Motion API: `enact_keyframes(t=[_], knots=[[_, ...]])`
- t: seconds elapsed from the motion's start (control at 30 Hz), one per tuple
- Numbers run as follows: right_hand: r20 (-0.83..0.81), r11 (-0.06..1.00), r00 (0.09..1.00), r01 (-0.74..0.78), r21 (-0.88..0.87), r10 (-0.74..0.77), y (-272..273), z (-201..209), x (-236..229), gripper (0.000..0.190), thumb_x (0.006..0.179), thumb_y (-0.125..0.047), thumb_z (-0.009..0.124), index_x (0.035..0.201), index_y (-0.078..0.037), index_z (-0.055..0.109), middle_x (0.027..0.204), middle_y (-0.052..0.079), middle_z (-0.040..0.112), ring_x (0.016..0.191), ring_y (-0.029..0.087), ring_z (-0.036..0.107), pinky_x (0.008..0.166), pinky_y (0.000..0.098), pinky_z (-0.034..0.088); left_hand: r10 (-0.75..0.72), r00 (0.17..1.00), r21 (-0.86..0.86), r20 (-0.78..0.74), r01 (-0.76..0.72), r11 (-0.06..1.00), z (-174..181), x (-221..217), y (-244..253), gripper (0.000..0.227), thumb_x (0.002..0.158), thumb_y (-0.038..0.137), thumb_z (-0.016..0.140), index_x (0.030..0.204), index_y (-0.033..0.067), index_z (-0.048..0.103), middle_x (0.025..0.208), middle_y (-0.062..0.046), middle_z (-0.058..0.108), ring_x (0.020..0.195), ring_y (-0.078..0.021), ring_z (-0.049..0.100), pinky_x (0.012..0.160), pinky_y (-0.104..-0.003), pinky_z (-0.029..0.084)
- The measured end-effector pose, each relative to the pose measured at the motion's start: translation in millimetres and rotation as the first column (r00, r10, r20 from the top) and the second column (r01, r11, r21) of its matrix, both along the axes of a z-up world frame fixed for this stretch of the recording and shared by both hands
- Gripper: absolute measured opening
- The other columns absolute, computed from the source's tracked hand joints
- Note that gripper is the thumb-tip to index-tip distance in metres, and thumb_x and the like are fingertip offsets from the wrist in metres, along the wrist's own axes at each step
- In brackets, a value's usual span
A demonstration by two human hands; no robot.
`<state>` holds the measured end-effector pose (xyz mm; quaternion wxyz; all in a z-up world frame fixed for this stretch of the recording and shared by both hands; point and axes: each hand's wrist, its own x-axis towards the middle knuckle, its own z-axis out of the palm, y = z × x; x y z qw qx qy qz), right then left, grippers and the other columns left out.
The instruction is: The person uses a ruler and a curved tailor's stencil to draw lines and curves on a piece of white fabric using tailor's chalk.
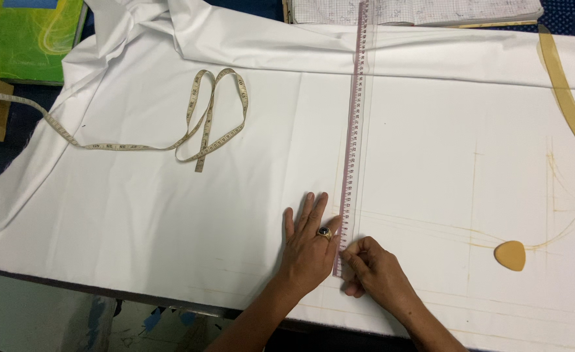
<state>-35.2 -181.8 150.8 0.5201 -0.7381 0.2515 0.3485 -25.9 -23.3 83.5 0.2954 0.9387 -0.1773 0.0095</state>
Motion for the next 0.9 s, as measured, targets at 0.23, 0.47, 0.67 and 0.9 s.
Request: enact_keyframes(t=[0.23,0.47,0.67,0.9], knots=[[0.029,0.999,0.999,0.019,0.031,-0.02,-6.8,-16.8,9.4,0.017,0.102,-0.018,0.061,0.094,-0.004,0.058,0.062,0.021,0.07,0.047,0.026,0.07,0.047,0.0334,0.06,-0.018,0.999,0.014,-0.044,0.018,1.0,2.4,15.9,-4.8,0.039,0.102,0.022,0.048,0.135,0.0106,0.066,0.169,-0.013,0.024,0.157,-0.0383,0.017,0.116,-0.071,0.014],[-0.014,0.999,0.999,0.041,-0.015,-0.041,-2.5,0.3,16.9,0.019,0.1,-0.019,0.064,0.089,-0.004,0.058,0.068,0.017,0.068,0.046,0.025,0.068,0.047,0.0336,0.059,-0.034,0.997,-0.014,-0.068,0.033,0.999,2.1,19.3,-5.3,0.039,0.104,0.021,0.045,0.133,0.0064,0.067,0.166,-0.011,0.033,0.157,-0.0374,0.017,0.116,-0.073,0.012],[-0.036,0.999,0.999,0.012,-0.046,-0.014,-2.9,-6.3,19.2,0.018,0.101,-0.017,0.062,0.089,-0.006,0.055,0.066,0.019,0.071,0.043,0.025,0.068,0.043,0.0317,0.057,-0.046,0.996,-0.083,0.078,0.053,0.995,-10.1,66.5,-6.0,0.035,0.106,0.022,0.046,0.117,0.0054,0.076,0.152,-0.014,0.055,0.148,-0.0369,0.04,0.115,-0.065,0.028],[-0.083,0.997,0.996,0.025,-0.067,-0.031,0.3,10.3,22.3,0.019,0.102,-0.02,0.062,0.091,-0.006,0.057,0.072,0.016,0.071,0.047,0.025,0.068,0.049,0.0314,0.057,-0.059,0.998,-0.006,0.024,0.059,0.998,-38.4,143.0,-21.5,0.048,0.101,0.003,0.038,0.142,0.0081,0.06,0.163,-0.01,0.039,0.155,-0.0345,0.028,0.118,-0.066,0.023]])
